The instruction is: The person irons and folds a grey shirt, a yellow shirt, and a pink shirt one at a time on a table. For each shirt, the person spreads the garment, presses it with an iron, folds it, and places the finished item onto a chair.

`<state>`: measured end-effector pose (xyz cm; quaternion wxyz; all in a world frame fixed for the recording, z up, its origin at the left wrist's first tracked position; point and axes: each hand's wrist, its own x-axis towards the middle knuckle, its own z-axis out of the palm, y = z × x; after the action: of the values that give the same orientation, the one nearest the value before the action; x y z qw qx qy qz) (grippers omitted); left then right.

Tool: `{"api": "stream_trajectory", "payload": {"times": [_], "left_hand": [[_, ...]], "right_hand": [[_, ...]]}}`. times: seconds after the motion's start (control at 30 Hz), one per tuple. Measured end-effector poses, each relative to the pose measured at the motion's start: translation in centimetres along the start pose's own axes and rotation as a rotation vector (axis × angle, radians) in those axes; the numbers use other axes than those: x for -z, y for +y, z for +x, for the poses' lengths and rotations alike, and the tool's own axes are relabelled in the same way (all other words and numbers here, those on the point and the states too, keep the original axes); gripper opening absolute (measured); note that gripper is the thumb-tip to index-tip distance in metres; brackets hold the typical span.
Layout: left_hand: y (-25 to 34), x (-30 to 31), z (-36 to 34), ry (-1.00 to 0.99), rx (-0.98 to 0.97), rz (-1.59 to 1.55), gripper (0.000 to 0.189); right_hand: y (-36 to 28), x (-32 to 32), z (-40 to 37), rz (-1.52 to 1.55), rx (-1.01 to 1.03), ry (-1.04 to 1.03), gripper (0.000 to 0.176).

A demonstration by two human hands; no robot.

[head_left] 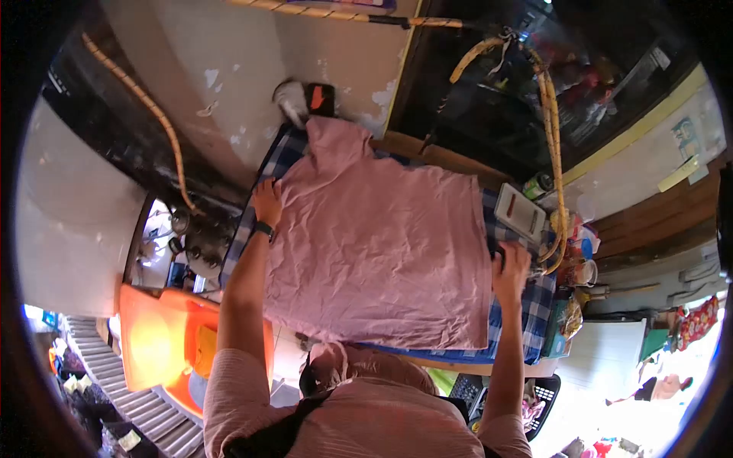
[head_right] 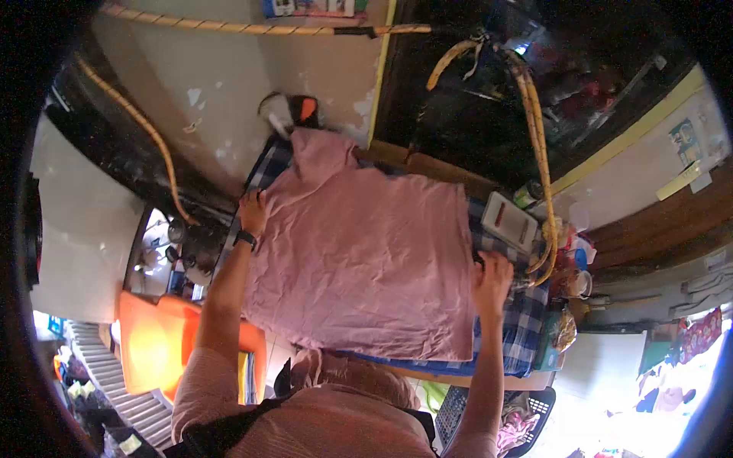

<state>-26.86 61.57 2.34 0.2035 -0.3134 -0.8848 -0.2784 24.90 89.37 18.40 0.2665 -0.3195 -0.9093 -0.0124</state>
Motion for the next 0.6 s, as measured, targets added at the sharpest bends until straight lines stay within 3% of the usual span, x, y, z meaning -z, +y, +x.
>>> {"api": "stream_trajectory", "payload": {"times": [0.1,0.17,0.23,0.27,0.3,0.37,0.43,0.5,0.53,0.57,0.6], "left_hand": [[1.7,-2.0,3.8,-0.125,-0.045,-0.139,0.028],[2.9,-2.9,5.9,-0.214,-0.053,-0.065,0.031],[3.6,-3.9,7.4,-0.415,-0.191,0.007,0.033],[4.3,-4.1,7.7,-0.234,-0.395,0.142,0.032],[4.4,-4.9,8.4,-0.233,-0.39,0.135,0.032],[4.1,-7.0,9.3,-0.481,-0.313,0.254,0.027],[4.4,-6.5,10.1,-0.483,-0.267,0.221,0.024],[3.4,-6.4,10.9,-0.331,0.085,0.165,0.022],[2.7,-6.0,11.1,-0.352,0.218,0.034,0.024],[3.4,-5.4,10.9,-0.365,0.222,0.046,0.024],[4.9,-5.1,10.7,-0.225,0.175,0.123,0.027]], "right_hand": [[0.3,-2.7,4.6,0.021,0.038,-0.033,0.024],[2.4,-5.9,7.1,0.019,0.005,-0.053,0.022],[5.1,-9.7,9.5,0.03,-0.024,-0.079,0.02],[6.6,-11.7,10.7,0.049,-0.089,-0.137,0.018],[7.7,-13.5,12.0,0.069,-0.153,-0.197,0.015],[9.4,-18.6,14.7,0.096,-0.163,-0.213,0.015],[9.5,-21.2,15.8,0.138,-0.179,-0.227,0.015],[9.2,-23.0,16.3,-0.068,-0.215,-0.305,0.02],[9.3,-23.6,16.7,-0.06,-0.216,-0.32,0.02],[9.7,-23.8,17.5,-0.138,-0.273,-0.501,0.022],[10.1,-24.0,18.0,-0.218,-0.327,-0.682,0.024]]}}
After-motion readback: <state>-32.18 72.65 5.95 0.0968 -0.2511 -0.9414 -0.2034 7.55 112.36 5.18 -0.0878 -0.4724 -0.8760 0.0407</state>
